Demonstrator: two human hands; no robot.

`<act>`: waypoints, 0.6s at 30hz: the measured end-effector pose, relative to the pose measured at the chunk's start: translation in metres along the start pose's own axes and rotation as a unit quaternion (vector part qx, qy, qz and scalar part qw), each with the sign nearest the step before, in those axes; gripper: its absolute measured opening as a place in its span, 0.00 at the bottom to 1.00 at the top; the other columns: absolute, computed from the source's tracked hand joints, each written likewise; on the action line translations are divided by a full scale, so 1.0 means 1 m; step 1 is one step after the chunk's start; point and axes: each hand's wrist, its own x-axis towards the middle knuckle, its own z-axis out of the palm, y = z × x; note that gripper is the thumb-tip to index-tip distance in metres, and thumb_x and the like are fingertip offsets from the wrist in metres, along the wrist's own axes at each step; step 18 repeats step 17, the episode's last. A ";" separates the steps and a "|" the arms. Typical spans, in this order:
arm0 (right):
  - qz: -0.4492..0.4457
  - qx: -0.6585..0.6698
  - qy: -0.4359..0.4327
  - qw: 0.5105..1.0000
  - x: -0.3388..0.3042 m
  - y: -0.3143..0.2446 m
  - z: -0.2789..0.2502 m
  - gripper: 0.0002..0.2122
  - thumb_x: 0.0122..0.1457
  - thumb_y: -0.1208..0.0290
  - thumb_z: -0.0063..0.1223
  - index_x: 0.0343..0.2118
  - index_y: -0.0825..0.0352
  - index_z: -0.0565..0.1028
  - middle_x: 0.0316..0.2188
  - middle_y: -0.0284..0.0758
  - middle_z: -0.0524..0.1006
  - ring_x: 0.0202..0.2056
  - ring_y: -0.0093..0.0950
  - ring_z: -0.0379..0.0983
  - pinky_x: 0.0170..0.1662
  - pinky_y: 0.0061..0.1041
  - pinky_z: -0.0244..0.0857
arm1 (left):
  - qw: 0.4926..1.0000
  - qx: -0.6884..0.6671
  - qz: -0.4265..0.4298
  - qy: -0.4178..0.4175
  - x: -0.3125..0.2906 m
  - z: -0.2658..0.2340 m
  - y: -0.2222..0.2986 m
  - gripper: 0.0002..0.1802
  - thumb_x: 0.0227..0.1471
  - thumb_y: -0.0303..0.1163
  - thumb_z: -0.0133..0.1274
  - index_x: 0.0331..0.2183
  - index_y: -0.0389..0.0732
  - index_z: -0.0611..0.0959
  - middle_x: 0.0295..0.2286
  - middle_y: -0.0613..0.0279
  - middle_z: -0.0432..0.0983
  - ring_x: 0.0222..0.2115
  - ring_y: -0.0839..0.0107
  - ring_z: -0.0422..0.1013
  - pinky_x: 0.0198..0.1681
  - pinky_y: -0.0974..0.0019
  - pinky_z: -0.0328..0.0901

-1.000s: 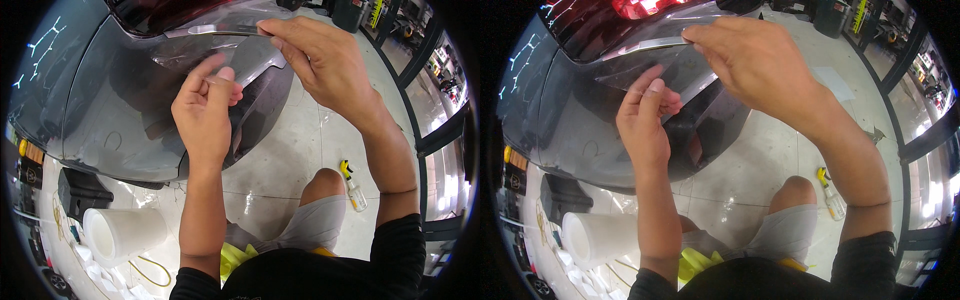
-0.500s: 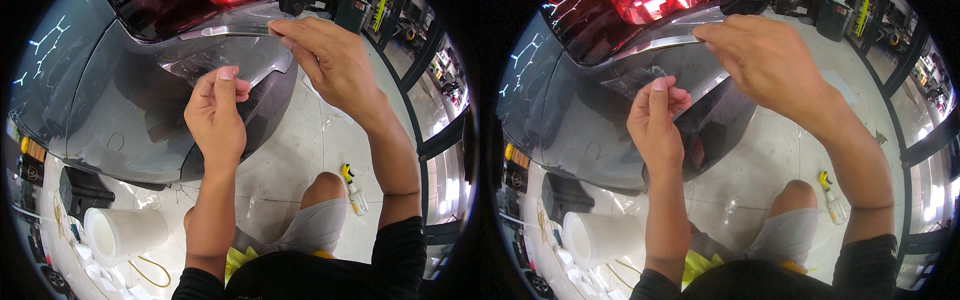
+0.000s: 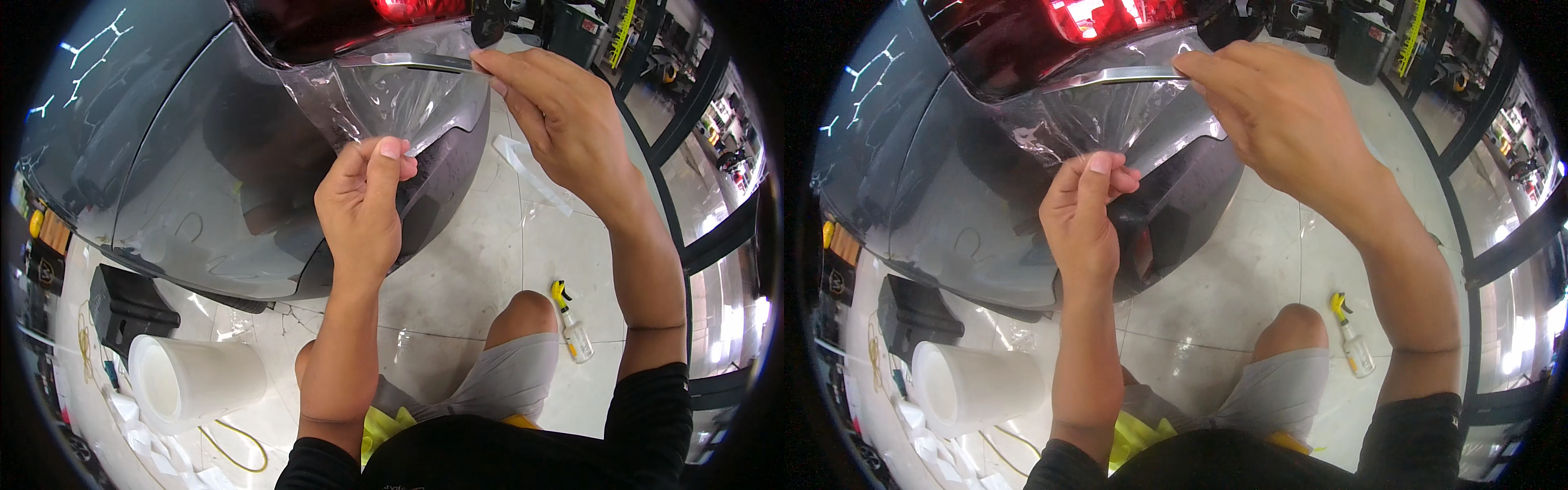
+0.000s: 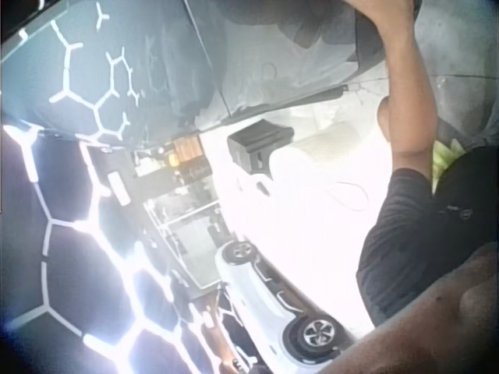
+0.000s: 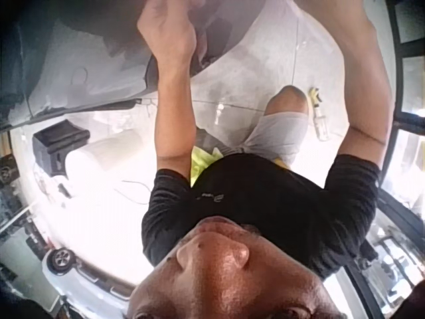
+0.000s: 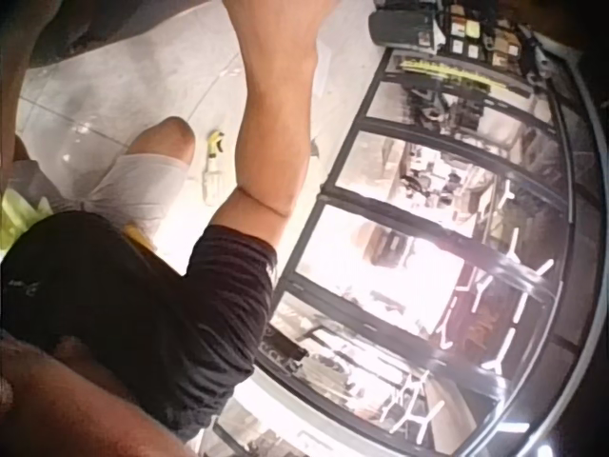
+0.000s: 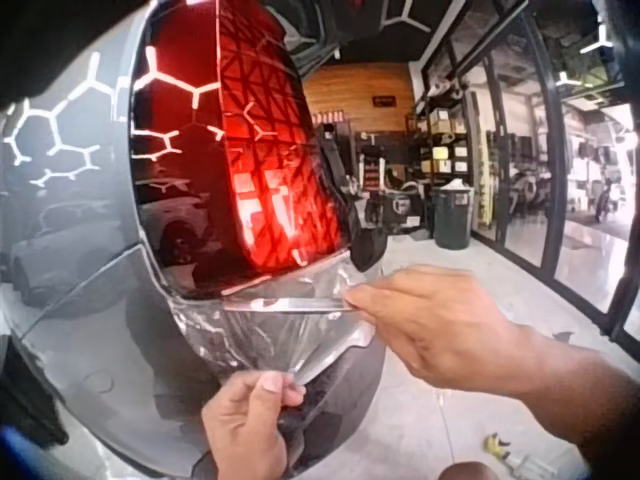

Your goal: The person applies a protective film to a car's taillight using a yellow squeegee and a metal blade. They smooth the film over the surface, trim the excess material around the edges, and wipe the area with a cloth.

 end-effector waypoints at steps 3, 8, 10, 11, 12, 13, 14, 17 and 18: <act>0.007 -0.006 0.001 1.000 -0.001 -0.002 -0.002 0.15 0.56 0.82 0.53 0.47 0.66 0.76 0.31 0.38 0.78 0.32 0.36 0.75 0.35 0.31 0.68 | 1.000 0.004 0.000 -0.011 0.001 -0.001 0.000 0.12 0.61 0.32 0.53 0.33 0.32 0.82 0.25 0.61 0.78 0.29 0.74 0.74 0.38 0.71 0.68; -0.002 -0.013 0.021 1.000 -0.006 -0.004 -0.004 0.15 0.56 0.83 0.53 0.46 0.67 0.76 0.30 0.39 0.77 0.30 0.37 0.74 0.33 0.31 0.67 | 1.000 0.016 0.002 -0.026 -0.001 -0.003 0.002 0.11 0.61 0.33 0.54 0.34 0.33 0.83 0.26 0.65 0.77 0.29 0.81 0.70 0.35 0.76 0.63; 0.021 -0.001 0.020 1.000 -0.012 -0.006 -0.002 0.14 0.56 0.83 0.53 0.46 0.67 0.76 0.29 0.39 0.77 0.28 0.37 0.73 0.32 0.30 0.67 | 0.999 0.028 0.002 -0.026 -0.002 -0.002 0.006 0.11 0.60 0.31 0.54 0.34 0.31 0.82 0.25 0.62 0.77 0.30 0.76 0.73 0.39 0.73 0.66; 0.033 0.005 0.019 0.999 -0.016 -0.007 -0.001 0.14 0.56 0.83 0.53 0.46 0.67 0.76 0.29 0.40 0.77 0.28 0.38 0.73 0.31 0.30 0.67 | 0.999 0.033 0.002 -0.026 -0.003 -0.002 0.007 0.11 0.60 0.30 0.54 0.34 0.31 0.82 0.25 0.61 0.77 0.30 0.73 0.74 0.41 0.71 0.67; 0.051 0.006 0.013 0.999 -0.019 -0.009 0.000 0.14 0.57 0.82 0.53 0.46 0.66 0.76 0.29 0.40 0.77 0.28 0.38 0.73 0.31 0.30 0.67 | 0.999 0.037 0.005 -0.027 -0.003 -0.002 0.007 0.11 0.60 0.31 0.54 0.34 0.31 0.82 0.25 0.60 0.77 0.30 0.73 0.74 0.41 0.71 0.67; 0.071 0.006 0.006 0.997 -0.023 -0.012 0.000 0.14 0.57 0.82 0.53 0.46 0.66 0.77 0.28 0.40 0.77 0.27 0.37 0.73 0.31 0.29 0.66 | 0.999 0.041 0.008 -0.029 -0.003 -0.001 0.007 0.11 0.60 0.31 0.54 0.34 0.31 0.82 0.26 0.60 0.77 0.31 0.73 0.74 0.41 0.71 0.67; 0.091 0.008 -0.001 0.996 -0.027 -0.014 0.001 0.13 0.57 0.82 0.53 0.46 0.66 0.77 0.28 0.40 0.76 0.27 0.37 0.73 0.31 0.29 0.66 | 0.998 0.045 0.010 -0.031 -0.004 -0.002 0.008 0.11 0.60 0.31 0.54 0.34 0.31 0.82 0.26 0.60 0.77 0.31 0.73 0.74 0.41 0.71 0.67; 0.150 0.021 -0.016 0.988 -0.043 -0.018 0.003 0.14 0.57 0.80 0.54 0.47 0.65 0.76 0.28 0.40 0.77 0.28 0.33 0.74 0.33 0.28 0.68 | 0.998 0.057 0.013 -0.038 -0.005 -0.001 0.009 0.11 0.60 0.32 0.55 0.35 0.31 0.83 0.27 0.60 0.78 0.31 0.73 0.74 0.41 0.70 0.67; 0.150 0.021 -0.016 0.988 -0.043 -0.018 0.003 0.14 0.57 0.80 0.54 0.47 0.65 0.76 0.28 0.40 0.77 0.28 0.33 0.74 0.33 0.28 0.68 | 0.998 0.057 0.013 -0.038 -0.005 -0.001 0.009 0.11 0.60 0.32 0.55 0.35 0.31 0.83 0.27 0.60 0.78 0.31 0.73 0.74 0.41 0.70 0.67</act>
